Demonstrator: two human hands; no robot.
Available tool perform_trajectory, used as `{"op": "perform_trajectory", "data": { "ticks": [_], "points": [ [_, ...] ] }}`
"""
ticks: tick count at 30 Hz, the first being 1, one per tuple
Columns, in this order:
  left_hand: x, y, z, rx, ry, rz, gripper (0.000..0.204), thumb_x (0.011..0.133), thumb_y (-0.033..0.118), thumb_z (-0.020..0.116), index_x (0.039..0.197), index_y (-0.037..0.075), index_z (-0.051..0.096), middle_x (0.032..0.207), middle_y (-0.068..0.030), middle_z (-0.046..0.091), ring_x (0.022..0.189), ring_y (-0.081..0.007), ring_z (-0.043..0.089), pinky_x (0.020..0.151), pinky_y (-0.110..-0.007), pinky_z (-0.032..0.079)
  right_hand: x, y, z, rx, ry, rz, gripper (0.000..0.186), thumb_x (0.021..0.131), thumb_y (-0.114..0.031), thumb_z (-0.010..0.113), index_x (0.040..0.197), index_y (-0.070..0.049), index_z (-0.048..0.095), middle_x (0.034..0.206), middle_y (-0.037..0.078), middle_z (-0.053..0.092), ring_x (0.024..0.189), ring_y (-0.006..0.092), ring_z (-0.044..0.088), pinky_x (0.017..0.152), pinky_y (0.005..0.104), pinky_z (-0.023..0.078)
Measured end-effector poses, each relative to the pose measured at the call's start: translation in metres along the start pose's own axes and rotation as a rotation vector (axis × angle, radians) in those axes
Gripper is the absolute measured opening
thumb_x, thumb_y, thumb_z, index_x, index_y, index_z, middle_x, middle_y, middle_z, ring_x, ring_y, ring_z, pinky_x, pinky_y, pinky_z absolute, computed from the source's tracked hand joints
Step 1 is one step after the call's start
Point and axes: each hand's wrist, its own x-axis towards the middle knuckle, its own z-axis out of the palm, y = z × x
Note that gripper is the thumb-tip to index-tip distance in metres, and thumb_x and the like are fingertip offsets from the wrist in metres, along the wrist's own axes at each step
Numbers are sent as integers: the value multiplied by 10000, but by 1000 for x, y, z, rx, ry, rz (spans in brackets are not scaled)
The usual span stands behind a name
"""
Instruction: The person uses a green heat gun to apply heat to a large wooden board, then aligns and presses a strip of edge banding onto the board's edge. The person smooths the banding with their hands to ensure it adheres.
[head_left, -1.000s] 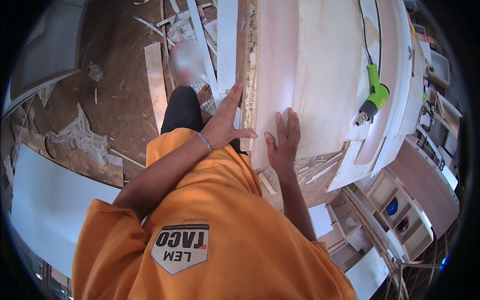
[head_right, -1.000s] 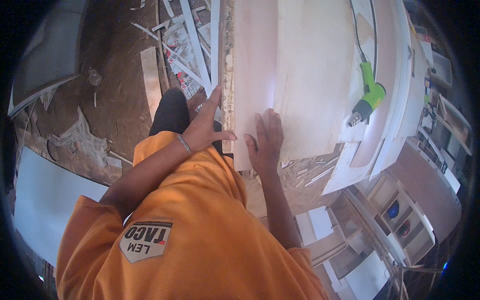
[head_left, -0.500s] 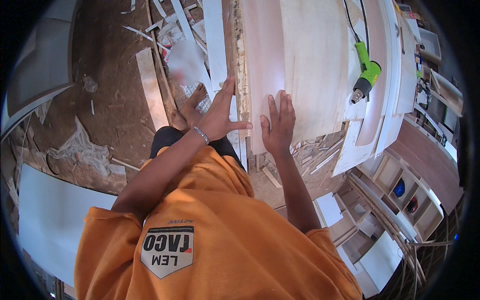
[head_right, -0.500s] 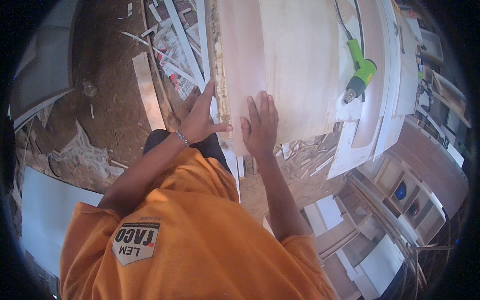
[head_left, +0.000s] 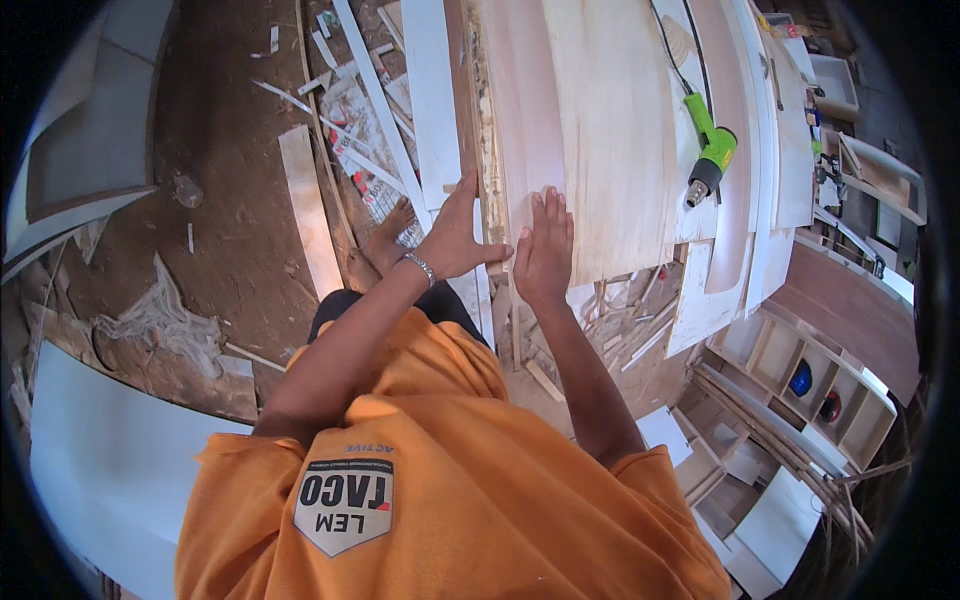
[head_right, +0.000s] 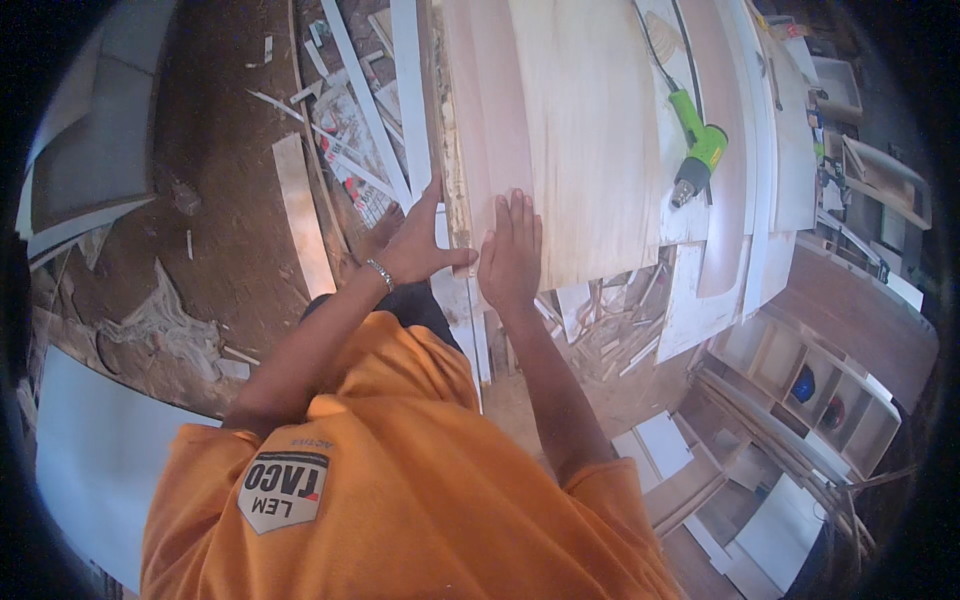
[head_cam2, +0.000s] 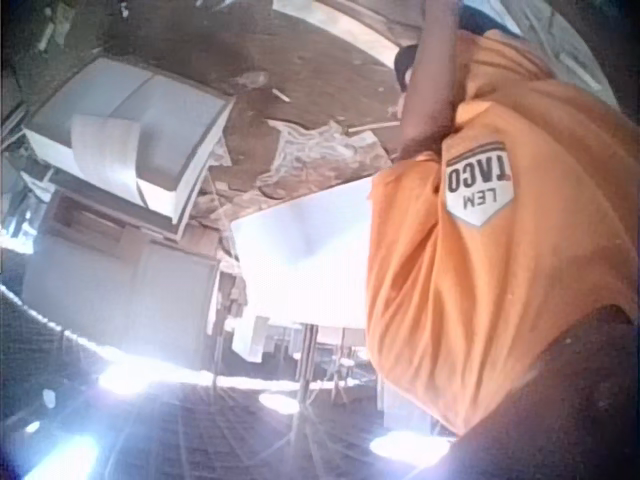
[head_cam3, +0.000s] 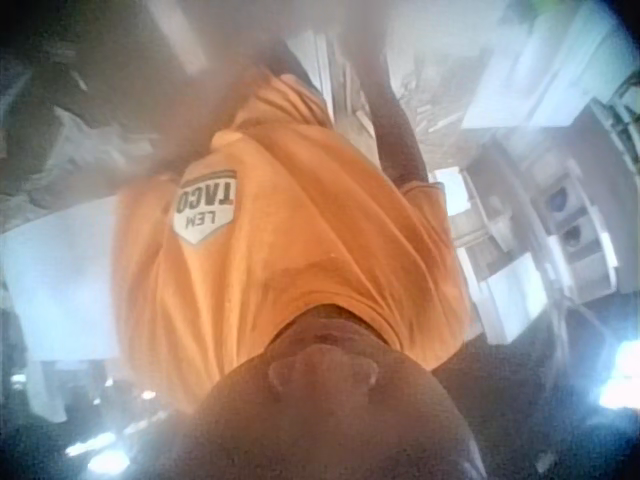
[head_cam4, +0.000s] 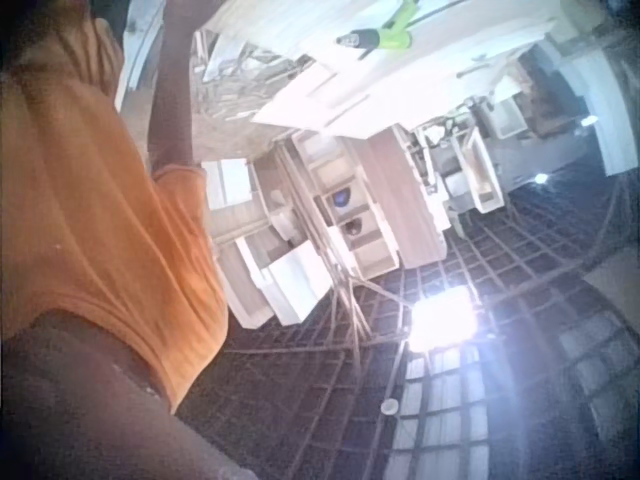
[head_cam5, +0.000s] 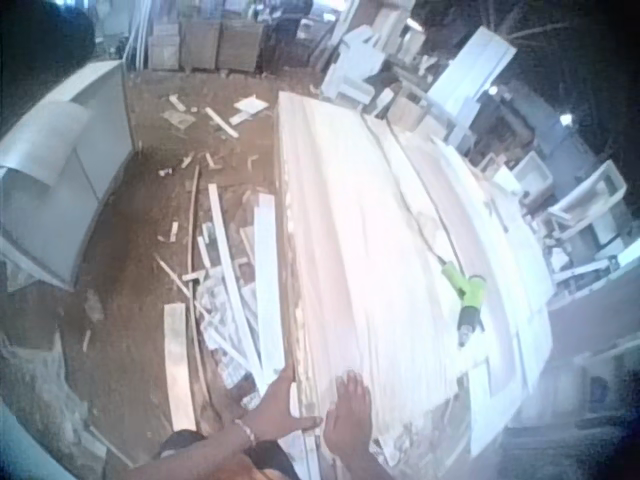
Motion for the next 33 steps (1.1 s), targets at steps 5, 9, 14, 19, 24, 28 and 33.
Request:
{"op": "perform_trajectory", "data": {
  "ticks": [5,9,14,19,24,28,33],
  "points": [
    [13,46,-19,324,199,247,973,920,460,715,1623,-38,264,1643,-319,317,1580,-429,229,1282,-514,225,3,-8,-7,-87,-39,9,675,1009,-297,526,1598,-3,373,1677,257,303,1575,414,255,1283,554,176],
    [87,62,-1,770,-39,530,738,1048,468,500,1596,-7,367,1680,-234,316,1579,-375,264,1303,-485,167,0,1,-4,-61,-51,19,668,1010,-334,525,1588,-21,404,1678,254,308,1578,400,257,1287,545,171],
    [153,67,-27,874,-85,532,810,1040,524,480,1598,-44,334,1684,-276,276,1584,-407,227,1303,-505,154,3,-5,-15,-10,4,59,591,990,-322,574,1499,-28,514,1617,222,423,1539,366,350,1268,542,239],
    [262,73,-100,1067,130,385,927,1034,614,453,1606,-90,266,1688,-325,210,1591,-452,170,1298,-530,139,3,-4,-22,67,-41,102,569,1001,-334,564,1499,-63,526,1612,193,443,1519,346,387,1263,533,259],
    [347,86,-152,1160,152,265,965,1043,670,378,1629,-78,212,1707,-314,157,1606,-431,130,1306,-510,123,5,-3,-22,132,-35,148,542,981,-369,607,1442,-86,591,1552,189,519,1474,363,450,1239,544,296],
    [402,95,-183,1198,124,270,983,1042,688,347,1631,-84,192,1711,-311,143,1612,-418,111,1313,-496,101,13,-5,-28,157,-11,182,479,968,-361,597,1394,-143,628,1488,161,586,1401,350,536,1185,565,368],
    [491,90,-230,1174,267,142,993,1040,679,345,1629,-100,168,1721,-295,125,1620,-391,88,1321,-463,76,6,-4,-15,113,-24,197,428,995,-314,557,1371,-126,638,1480,158,595,1406,359,533,1179,576,372]
  ]
}}
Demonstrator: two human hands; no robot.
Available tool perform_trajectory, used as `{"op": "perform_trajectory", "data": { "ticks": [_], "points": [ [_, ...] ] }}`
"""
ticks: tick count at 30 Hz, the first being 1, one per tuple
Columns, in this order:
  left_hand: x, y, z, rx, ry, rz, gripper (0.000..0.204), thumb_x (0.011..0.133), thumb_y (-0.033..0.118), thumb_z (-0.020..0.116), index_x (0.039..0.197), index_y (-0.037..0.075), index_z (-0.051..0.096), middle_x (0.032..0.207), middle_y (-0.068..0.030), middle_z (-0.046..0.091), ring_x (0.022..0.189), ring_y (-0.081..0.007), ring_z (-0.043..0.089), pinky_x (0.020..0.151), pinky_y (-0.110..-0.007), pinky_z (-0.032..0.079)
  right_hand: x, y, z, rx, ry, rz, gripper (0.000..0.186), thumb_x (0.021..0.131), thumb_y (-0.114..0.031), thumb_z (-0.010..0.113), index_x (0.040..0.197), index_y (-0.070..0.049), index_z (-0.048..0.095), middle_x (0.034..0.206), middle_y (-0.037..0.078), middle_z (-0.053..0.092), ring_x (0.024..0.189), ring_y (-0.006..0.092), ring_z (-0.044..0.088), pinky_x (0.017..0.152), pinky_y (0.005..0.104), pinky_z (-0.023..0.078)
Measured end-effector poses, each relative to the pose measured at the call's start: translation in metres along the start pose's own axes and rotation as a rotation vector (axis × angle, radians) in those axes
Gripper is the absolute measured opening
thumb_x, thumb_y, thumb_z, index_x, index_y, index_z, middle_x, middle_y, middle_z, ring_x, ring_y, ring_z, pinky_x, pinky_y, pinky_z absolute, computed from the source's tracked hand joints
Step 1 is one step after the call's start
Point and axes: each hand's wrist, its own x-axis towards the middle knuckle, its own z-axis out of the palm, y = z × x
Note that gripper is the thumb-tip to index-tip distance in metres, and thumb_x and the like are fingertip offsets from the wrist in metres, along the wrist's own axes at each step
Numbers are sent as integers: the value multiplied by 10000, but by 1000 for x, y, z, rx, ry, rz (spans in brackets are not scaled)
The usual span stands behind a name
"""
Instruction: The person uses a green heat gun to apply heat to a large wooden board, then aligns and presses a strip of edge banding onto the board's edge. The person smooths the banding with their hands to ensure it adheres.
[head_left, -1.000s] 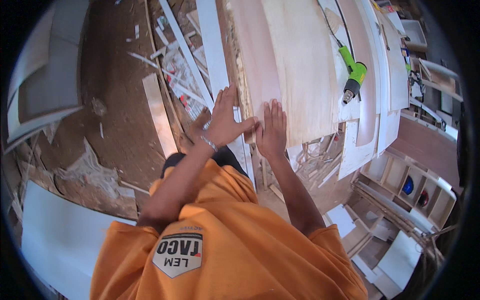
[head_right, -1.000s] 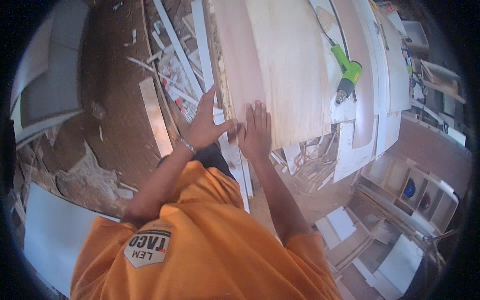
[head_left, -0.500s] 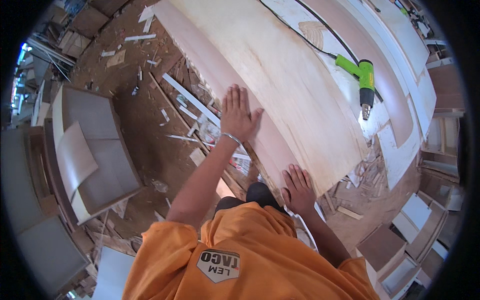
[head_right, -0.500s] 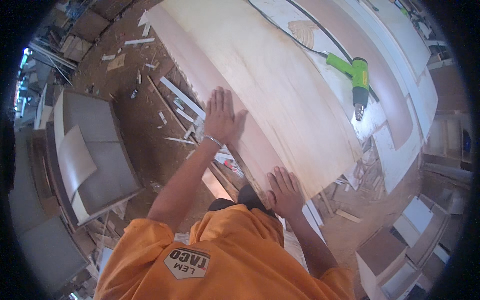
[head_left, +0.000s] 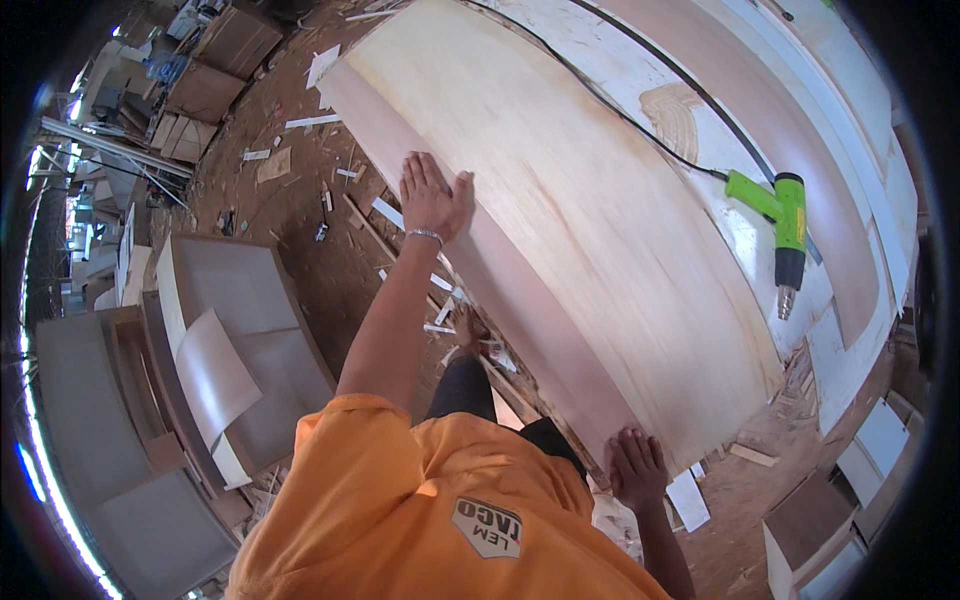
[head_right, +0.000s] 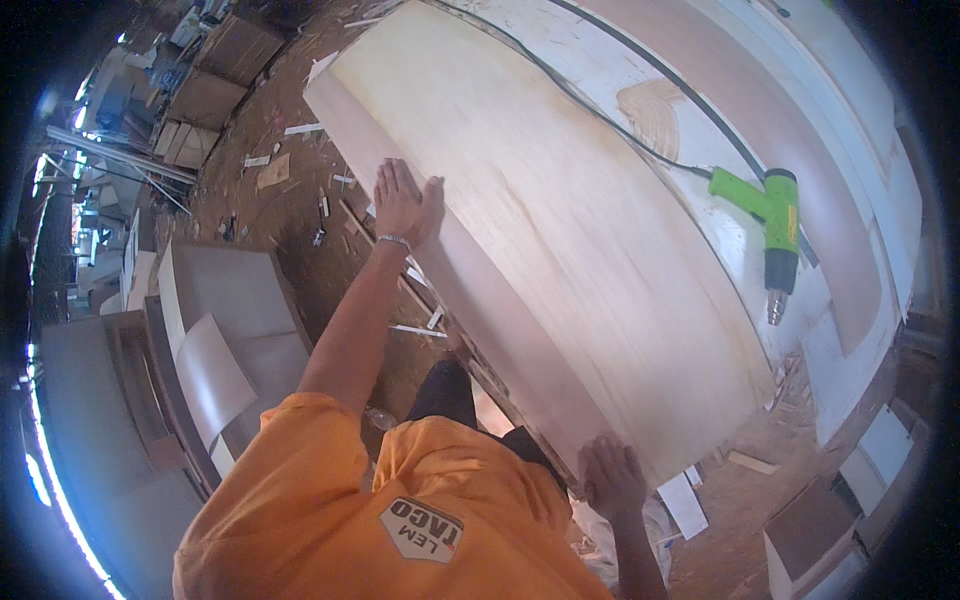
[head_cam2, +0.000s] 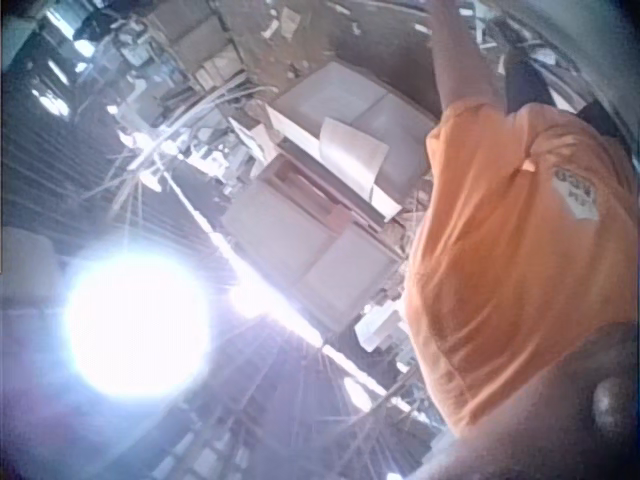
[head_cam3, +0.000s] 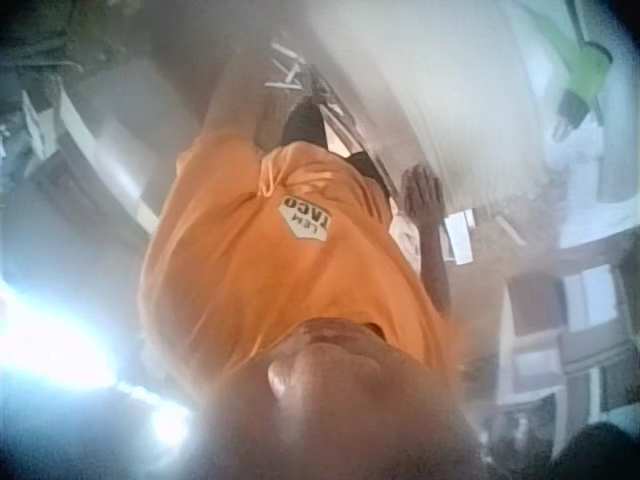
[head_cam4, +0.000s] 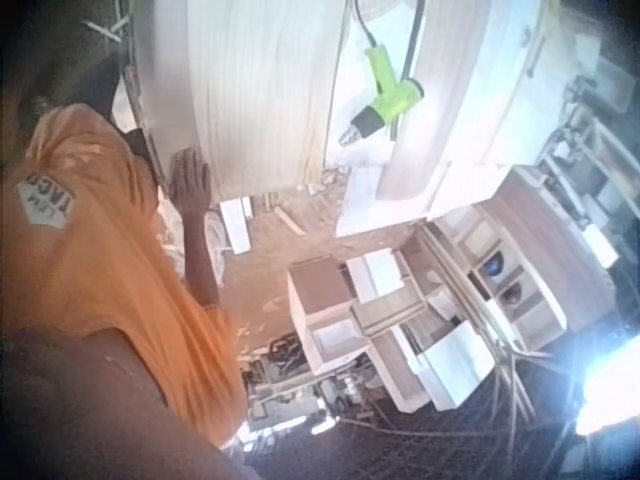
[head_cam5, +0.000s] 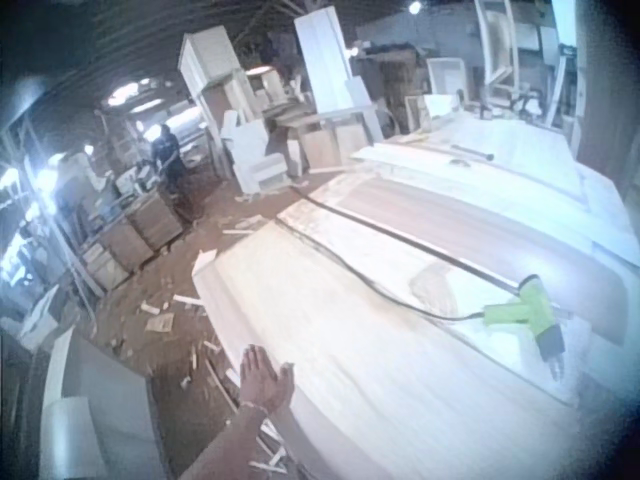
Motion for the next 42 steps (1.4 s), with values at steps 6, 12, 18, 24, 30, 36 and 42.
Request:
{"op": "perform_trajectory", "data": {
  "ticks": [6,12,18,24,30,36,42],
  "points": [
    [129,-73,-6,-41,11,-73,956,1040,642,351,1636,-83,169,1726,-277,138,1624,-374,87,1323,-457,73,14,-69,37,-112,153,418,487,1078,-278,446,1470,-9,550,1552,235,515,1479,421,442,1237,584,297],
    [268,-152,-1,-32,35,-32,932,1054,635,331,1638,-76,175,1731,-259,146,1623,-367,105,1320,-461,91,89,-144,52,-25,306,1039,612,1117,-332,423,1594,48,368,1669,266,331,1558,438,291,1279,507,230],
    [371,-204,-2,-15,19,43,909,1062,629,312,1642,-61,192,1734,-244,159,1622,-367,119,1318,-465,104,145,-153,38,24,75,1379,804,1110,-453,442,1650,56,131,1727,273,127,1605,413,141,1308,479,143],
    [452,-259,0,26,42,74,863,1044,583,389,1605,-68,307,1670,-314,282,1578,-419,248,1296,-503,188,125,-136,52,207,131,1323,882,1093,-466,522,1644,73,94,1740,261,31,1611,411,98,1306,481,178],
    [480,-302,15,189,-9,56,896,1051,614,344,1574,-113,332,1632,-326,351,1547,-465,294,1296,-515,178,115,-113,64,123,72,1316,931,1072,-483,554,1656,47,58,1752,234,3,1623,373,71,1308,451,160],
    [327,-218,41,113,125,494,927,1078,650,250,1625,-97,205,1690,-348,170,1593,-473,140,1306,-533,111,177,-143,55,37,111,1611,1055,1008,-657,511,1614,130,154,1712,326,104,1602,465,87,1298,535,114],
    [100,-73,-8,11,5,893,819,1099,512,436,1604,-102,245,1659,-382,207,1562,-525,185,1277,-590,181,187,-151,86,-122,338,1715,1079,994,-715,461,1600,141,205,1705,326,146,1598,465,130,1267,625,132]
  ]
}}
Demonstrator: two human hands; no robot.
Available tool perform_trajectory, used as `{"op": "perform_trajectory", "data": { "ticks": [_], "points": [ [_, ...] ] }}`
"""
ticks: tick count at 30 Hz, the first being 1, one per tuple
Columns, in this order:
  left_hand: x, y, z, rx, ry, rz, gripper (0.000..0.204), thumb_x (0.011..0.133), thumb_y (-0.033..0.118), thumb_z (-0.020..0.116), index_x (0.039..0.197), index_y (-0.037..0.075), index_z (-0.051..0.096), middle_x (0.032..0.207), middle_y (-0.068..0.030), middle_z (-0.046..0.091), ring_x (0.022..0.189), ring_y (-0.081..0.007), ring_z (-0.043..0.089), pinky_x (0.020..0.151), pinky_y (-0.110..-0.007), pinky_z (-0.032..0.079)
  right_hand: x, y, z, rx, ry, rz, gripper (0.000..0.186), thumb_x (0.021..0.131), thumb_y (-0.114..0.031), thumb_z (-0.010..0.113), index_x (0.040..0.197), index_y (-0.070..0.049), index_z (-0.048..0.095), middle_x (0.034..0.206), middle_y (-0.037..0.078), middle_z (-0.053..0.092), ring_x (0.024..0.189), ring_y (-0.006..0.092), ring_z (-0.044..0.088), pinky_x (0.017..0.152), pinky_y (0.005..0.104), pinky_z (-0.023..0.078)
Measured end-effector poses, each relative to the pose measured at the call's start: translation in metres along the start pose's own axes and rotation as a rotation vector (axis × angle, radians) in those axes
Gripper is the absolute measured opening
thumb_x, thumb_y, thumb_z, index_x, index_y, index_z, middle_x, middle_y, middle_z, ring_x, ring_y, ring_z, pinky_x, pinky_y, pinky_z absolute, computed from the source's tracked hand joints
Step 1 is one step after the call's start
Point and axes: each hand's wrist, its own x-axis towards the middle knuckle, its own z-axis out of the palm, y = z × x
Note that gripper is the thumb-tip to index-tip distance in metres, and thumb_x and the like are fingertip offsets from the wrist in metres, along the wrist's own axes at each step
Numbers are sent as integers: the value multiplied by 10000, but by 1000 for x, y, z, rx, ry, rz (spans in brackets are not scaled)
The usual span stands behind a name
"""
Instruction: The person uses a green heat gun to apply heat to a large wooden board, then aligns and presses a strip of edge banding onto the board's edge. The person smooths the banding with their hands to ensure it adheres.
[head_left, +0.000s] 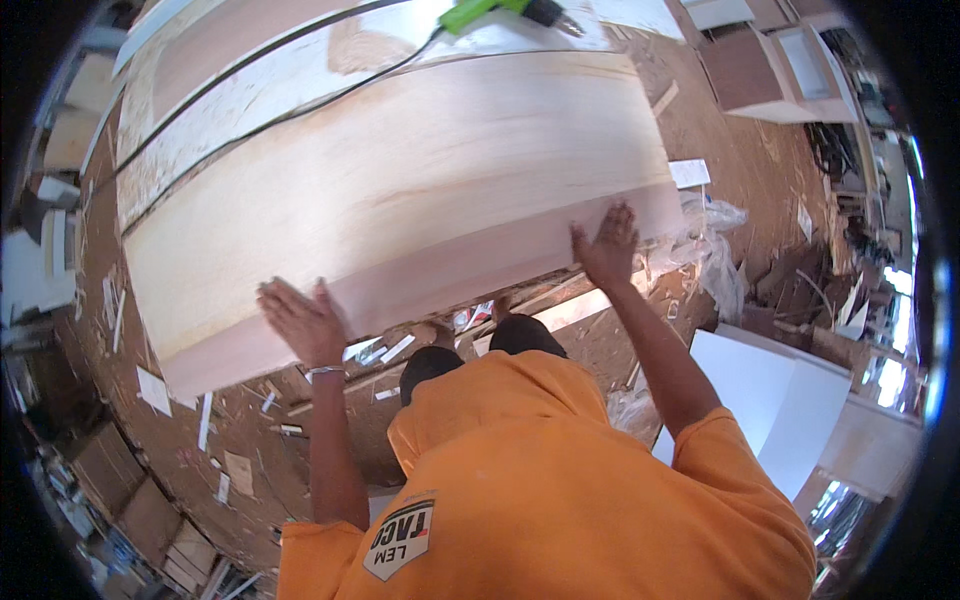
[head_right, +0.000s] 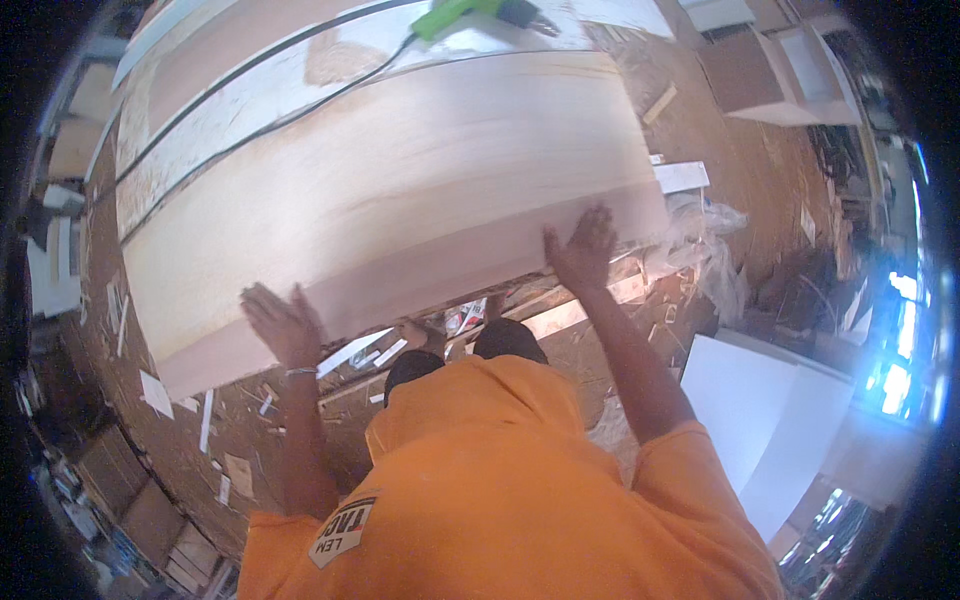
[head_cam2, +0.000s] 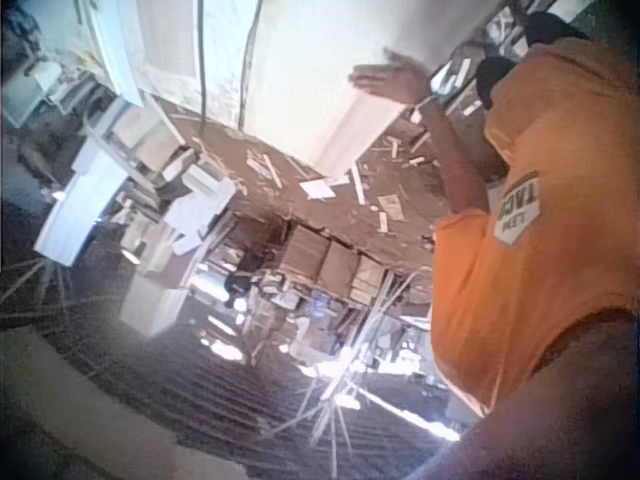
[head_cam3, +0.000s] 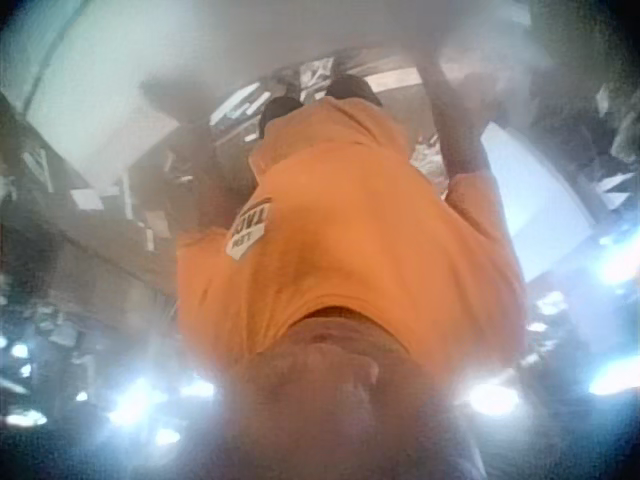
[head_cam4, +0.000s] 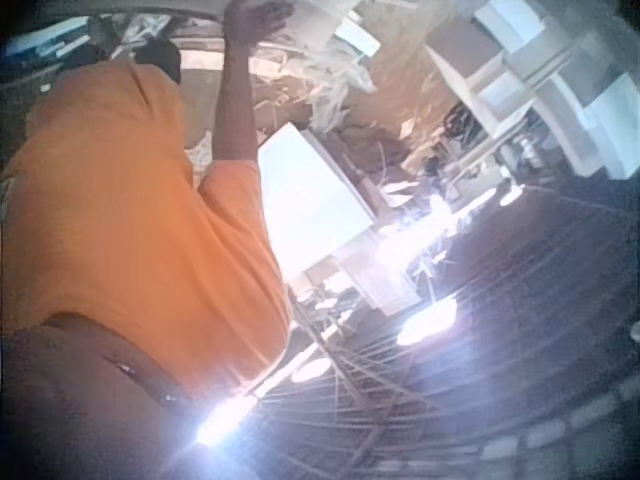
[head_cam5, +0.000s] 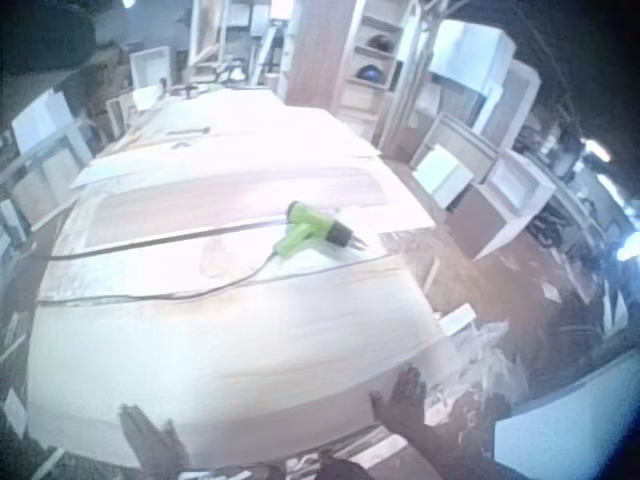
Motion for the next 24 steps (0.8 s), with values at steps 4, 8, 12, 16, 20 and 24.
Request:
{"op": "perform_trajectory", "data": {
  "ticks": [4,8,12,16,20,24],
  "points": [
    [-25,120,-11,-161,-97,255,784,1093,444,434,1635,-66,191,1688,-354,158,1582,-504,139,1289,-582,135,-8,-10,8,149,177,-3,1042,973,-677,521,1592,121,261,1686,335,197,1577,485,177,1261,648,120],
    [-47,234,-17,-198,-288,648,759,1087,401,434,1637,-63,191,1703,-335,131,1592,-488,116,1294,-576,107,-13,-9,-13,289,151,8,1055,948,-684,558,1610,80,258,1713,274,185,1601,434,149,1285,590,117],
    [-63,325,-21,-188,-493,1002,760,1083,399,433,1639,-59,192,1717,-310,123,1601,-475,93,1294,-583,75,-10,12,-32,408,67,-24,916,980,-615,540,1586,46,355,1683,262,282,1585,421,215,1294,558,130],
    [-60,332,-21,-152,-487,1054,755,1084,378,445,1642,-54,177,1713,-316,130,1596,-488,95,1291,-593,75,21,63,-25,366,197,90,825,994,-556,536,1581,7,395,1669,219,342,1573,366,270,1295,537,149],
    [-63,343,-19,-87,-499,1060,757,1075,343,487,1642,-47,173,1711,-318,137,1592,-498,107,1287,-599,85,52,102,-19,388,265,150,791,1012,-525,532,1588,-1,393,1658,197,380,1566,321,306,1291,515,169],
    [-64,343,-10,-92,-475,1040,743,1062,334,522,1647,-4,212,1717,-293,154,1592,-489,132,1286,-600,109,61,109,-17,436,247,155,815,1003,-529,546,1592,9,378,1665,211,363,1576,324,288,1300,509,153]
  ]
}}
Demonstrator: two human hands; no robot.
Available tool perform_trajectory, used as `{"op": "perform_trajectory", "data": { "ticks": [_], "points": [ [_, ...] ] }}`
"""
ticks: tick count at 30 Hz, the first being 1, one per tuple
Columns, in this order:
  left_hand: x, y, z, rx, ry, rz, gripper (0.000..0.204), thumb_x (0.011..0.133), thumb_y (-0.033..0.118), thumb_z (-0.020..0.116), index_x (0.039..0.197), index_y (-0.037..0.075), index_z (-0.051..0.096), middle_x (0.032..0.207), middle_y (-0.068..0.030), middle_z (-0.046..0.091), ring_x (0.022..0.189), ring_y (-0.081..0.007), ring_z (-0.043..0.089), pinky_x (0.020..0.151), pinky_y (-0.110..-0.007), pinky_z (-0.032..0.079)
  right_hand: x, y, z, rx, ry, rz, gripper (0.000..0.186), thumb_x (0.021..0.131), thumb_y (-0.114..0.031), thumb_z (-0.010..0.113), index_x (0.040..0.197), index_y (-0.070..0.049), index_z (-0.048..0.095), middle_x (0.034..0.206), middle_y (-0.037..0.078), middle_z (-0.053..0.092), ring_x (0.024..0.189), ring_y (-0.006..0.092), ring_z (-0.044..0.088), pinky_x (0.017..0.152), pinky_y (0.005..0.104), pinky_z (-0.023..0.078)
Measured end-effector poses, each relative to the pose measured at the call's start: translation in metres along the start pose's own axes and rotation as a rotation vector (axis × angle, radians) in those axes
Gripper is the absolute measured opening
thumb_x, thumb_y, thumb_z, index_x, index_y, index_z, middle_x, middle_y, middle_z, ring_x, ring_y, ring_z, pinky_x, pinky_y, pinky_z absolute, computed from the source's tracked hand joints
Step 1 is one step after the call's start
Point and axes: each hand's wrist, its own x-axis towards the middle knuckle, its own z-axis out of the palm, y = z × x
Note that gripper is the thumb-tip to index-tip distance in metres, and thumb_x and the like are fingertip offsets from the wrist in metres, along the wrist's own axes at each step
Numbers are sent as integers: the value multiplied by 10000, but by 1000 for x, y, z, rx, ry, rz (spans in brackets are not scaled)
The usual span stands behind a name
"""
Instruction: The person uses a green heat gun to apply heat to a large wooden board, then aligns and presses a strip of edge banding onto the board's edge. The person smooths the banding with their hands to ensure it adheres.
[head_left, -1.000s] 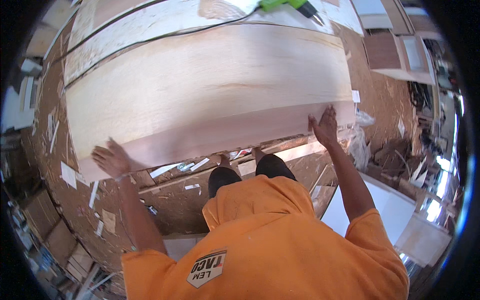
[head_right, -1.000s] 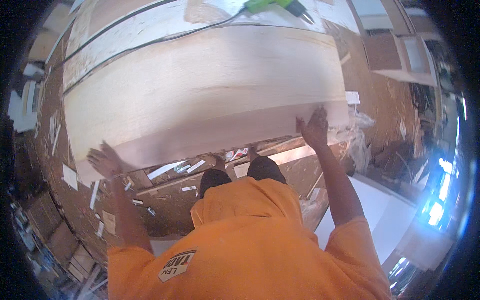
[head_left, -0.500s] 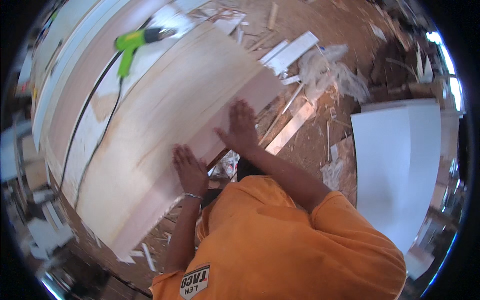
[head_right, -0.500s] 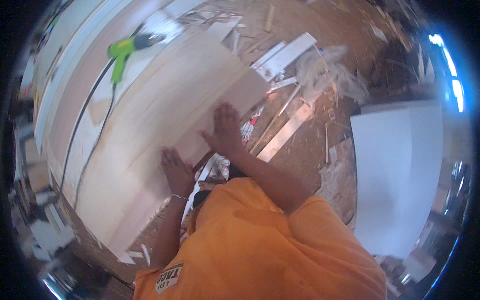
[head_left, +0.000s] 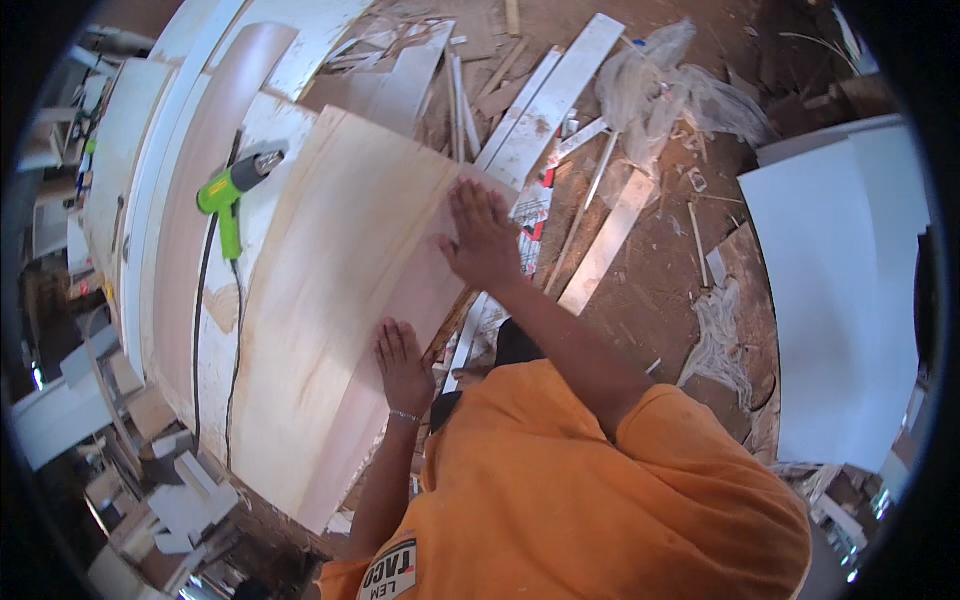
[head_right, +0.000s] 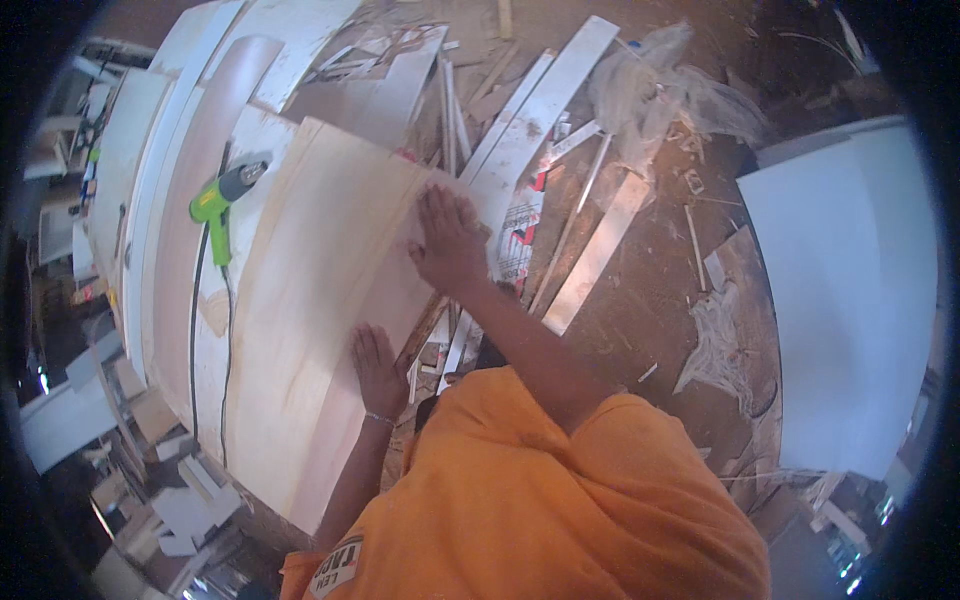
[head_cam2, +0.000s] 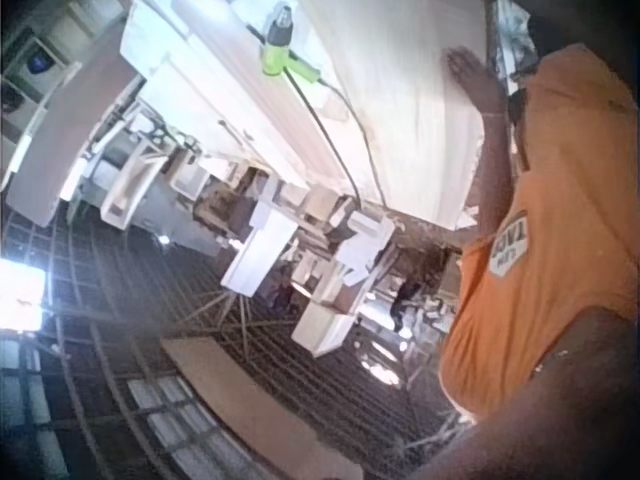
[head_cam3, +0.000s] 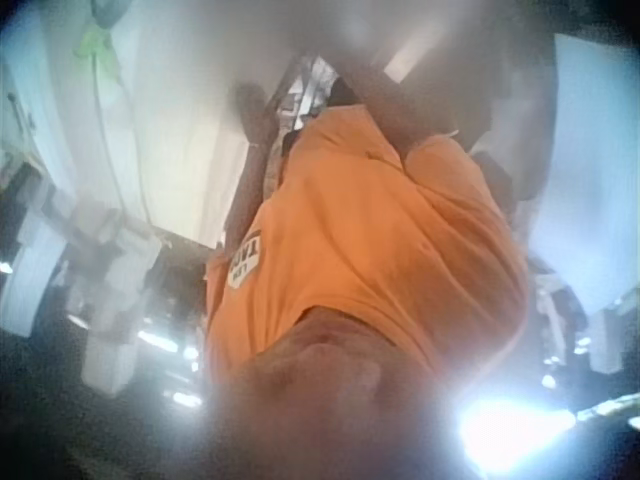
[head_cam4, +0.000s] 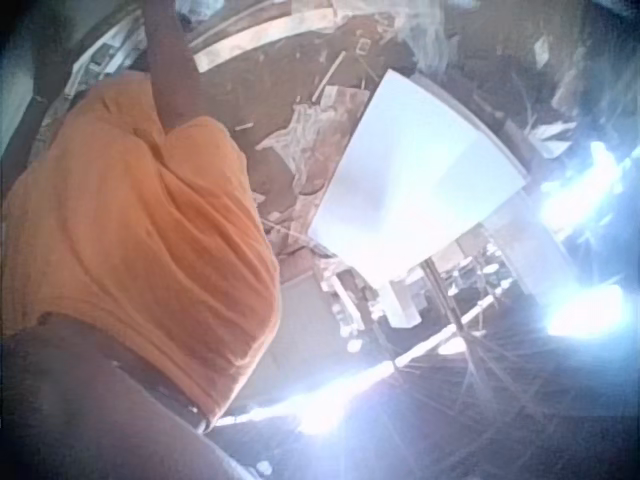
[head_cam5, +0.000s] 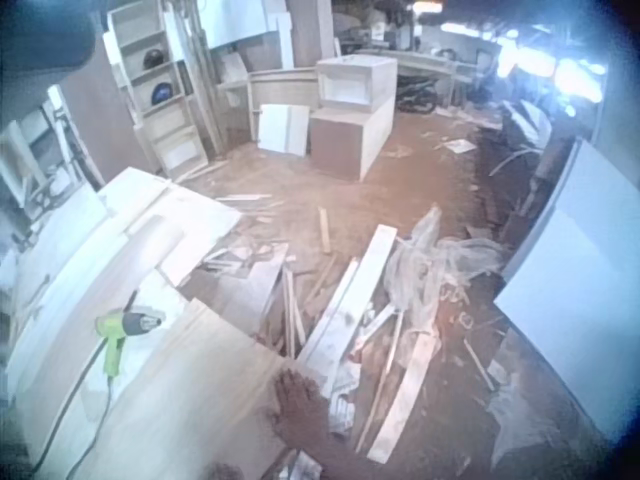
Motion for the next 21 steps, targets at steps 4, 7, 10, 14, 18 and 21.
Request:
{"op": "perform_trajectory", "data": {
  "ticks": [4,7,10,14,18,21],
  "points": [
    [-7,-4,0,16,37,14,717,1060,359,526,1647,42,263,1725,-245,192,1600,-450,154,1286,-588,137,35,14,10,78,-9,9,876,1003,-561,550,1603,40,336,1679,231,325,1593,334,243,1310,507,118],
    [-10,-8,3,-9,-28,-10,697,1061,379,523,1640,62,298,1722,-221,224,1601,-428,175,1288,-572,154,57,12,6,47,-36,133,858,1034,-609,467,1591,36,365,1663,265,329,1567,386,279,1283,522,180],
    [-9,-14,-7,-136,-8,-22,711,1071,433,498,1631,38,310,1720,-214,232,1601,-391,198,1298,-523,164,70,17,21,-263,-28,137,875,1059,-634,393,1594,56,331,1645,315,328,1536,455,307,1264,573,189],
    [-42,-37,3,-252,254,-190,744,1084,482,439,1628,-3,289,1720,-213,228,1603,-354,200,1305,-473,169,52,43,38,-240,86,-6,841,1077,-559,418,1609,78,280,1696,305,212,1556,483,231,1283,537,176],
    [-126,-89,-5,-277,356,-439,754,1073,468,457,1627,-11,280,1719,-215,221,1607,-364,179,1311,-460,160,-4,10,38,-387,42,-328,772,1056,-453,530,1577,86,344,1651,329,303,1549,457,279,1282,526,198],
    [-170,-118,13,-296,454,-590,758,1072,468,465,1627,-13,278,1712,-222,230,1603,-360,192,1310,-465,165,-77,-62,71,-516,-143,-502,826,1030,-505,535,1583,76,339,1645,338,312,1547,482,276,1266,577,210]
  ]
}}
